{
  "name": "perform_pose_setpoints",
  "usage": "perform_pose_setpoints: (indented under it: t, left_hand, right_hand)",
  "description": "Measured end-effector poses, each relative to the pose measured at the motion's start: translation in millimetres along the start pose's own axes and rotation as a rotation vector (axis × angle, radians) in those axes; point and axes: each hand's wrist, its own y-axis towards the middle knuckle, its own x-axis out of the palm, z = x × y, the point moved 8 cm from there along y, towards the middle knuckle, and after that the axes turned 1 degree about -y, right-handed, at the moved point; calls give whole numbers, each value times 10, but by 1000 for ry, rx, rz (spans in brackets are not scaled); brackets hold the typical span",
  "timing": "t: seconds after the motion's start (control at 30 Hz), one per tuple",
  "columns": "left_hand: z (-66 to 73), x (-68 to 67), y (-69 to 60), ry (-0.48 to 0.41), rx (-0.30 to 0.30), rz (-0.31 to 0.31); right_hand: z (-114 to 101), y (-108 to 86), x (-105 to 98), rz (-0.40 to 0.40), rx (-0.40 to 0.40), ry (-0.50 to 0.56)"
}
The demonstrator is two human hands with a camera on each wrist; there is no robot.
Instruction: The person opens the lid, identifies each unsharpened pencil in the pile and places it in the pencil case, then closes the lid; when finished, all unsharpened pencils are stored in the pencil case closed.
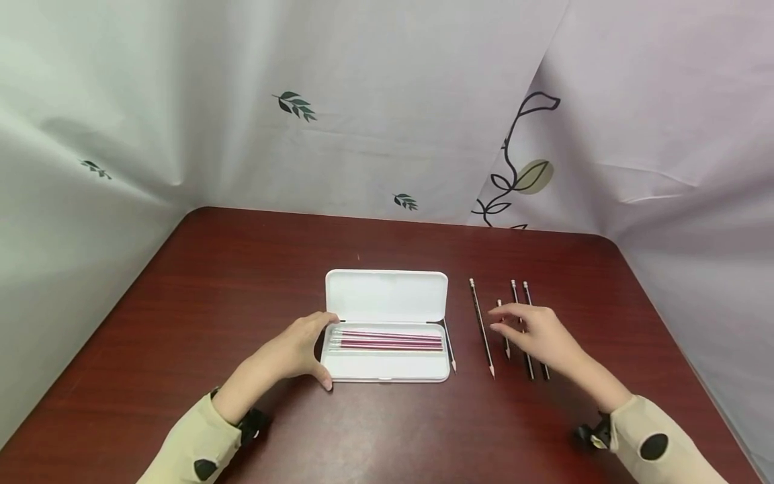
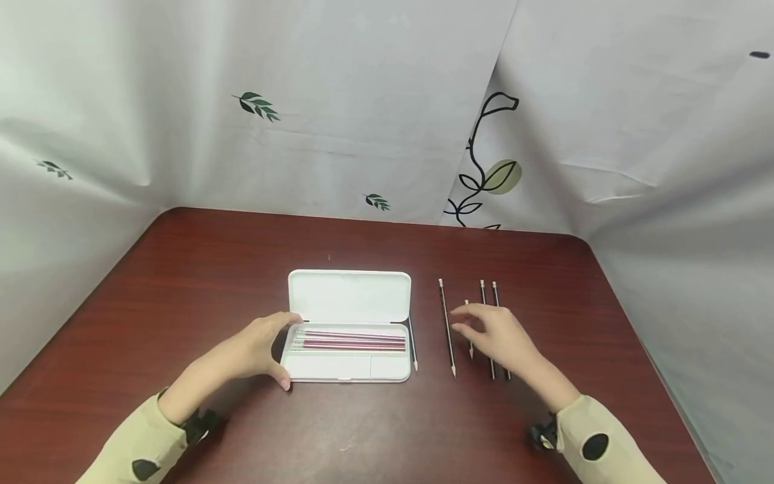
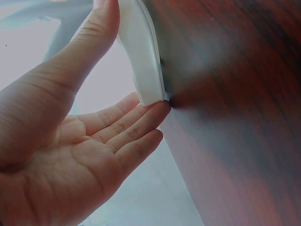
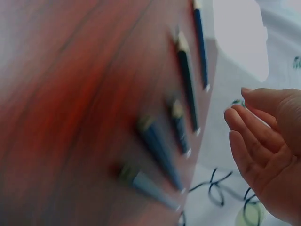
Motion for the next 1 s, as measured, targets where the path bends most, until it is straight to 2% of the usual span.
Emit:
perform_pose_setpoints:
  t: [0.17, 0.3, 0.43, 0.7, 1.0]
  left_hand:
    - [-2, -3, -7, -6, 1, 4]
    - [-8, -5, -2, -6, -3, 4]
    - [-10, -2, 3, 1, 2, 5]
    - [-18, 5, -4, -1, 3, 14]
    - [-13, 10, -8, -4, 14, 16]
  right_hand:
    - [272, -117, -91, -2, 136, 33]
    - [459, -221, -129, -41, 279, 54]
    - [579, -280, -137, -88, 373, 58]
    - [663, -237, -91, -141, 451, -3]
    - [693, -174, 56, -201, 515, 20]
